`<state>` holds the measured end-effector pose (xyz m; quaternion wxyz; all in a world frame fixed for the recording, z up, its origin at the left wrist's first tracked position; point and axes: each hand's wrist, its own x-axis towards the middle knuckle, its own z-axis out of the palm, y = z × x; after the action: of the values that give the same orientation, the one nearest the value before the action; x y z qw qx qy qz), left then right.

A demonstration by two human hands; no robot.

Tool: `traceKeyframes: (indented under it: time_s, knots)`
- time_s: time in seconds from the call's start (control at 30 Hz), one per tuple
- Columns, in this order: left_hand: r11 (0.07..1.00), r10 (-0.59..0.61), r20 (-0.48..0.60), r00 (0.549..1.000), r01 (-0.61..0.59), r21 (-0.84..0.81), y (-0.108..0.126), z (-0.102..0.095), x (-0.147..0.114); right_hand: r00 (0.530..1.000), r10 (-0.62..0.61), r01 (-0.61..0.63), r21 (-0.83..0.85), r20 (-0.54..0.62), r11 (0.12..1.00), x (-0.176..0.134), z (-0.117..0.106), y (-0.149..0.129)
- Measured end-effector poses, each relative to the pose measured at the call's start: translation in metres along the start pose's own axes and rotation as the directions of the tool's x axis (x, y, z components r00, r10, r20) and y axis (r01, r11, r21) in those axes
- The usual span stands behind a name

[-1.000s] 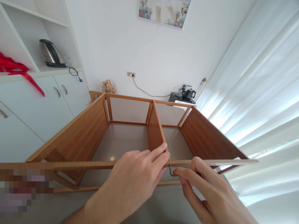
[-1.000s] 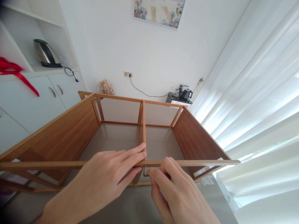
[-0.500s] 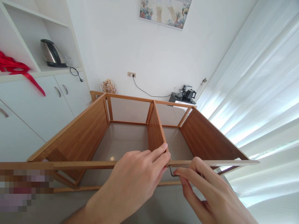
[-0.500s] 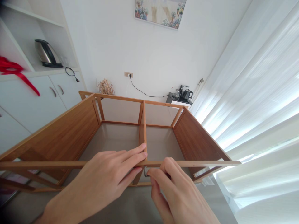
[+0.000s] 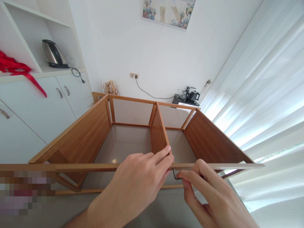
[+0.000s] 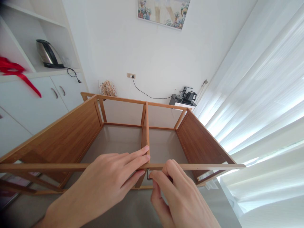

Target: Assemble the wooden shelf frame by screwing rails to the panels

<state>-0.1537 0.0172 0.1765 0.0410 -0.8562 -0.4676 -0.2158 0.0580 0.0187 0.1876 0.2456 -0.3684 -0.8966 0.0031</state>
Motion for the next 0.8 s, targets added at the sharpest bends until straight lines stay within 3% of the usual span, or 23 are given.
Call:
traceKeyframes:
  time_s: [0.4, 0.8]
  knots:
    - [1.000, 0.002, 0.005, 1.000, -0.002, -0.008, 0.000, -0.002, 0.001, 1.000, -0.005, 0.004, -0.031, -0.014, 1.000, 0.002, 0.006, 0.003]
    - [1.000, -0.003, 0.007, 1.000, 0.004, -0.016, 0.000, -0.002, 0.000, 0.999, -0.003, -0.002, 0.136, 0.037, 0.991, 0.000, -0.008, 0.005]
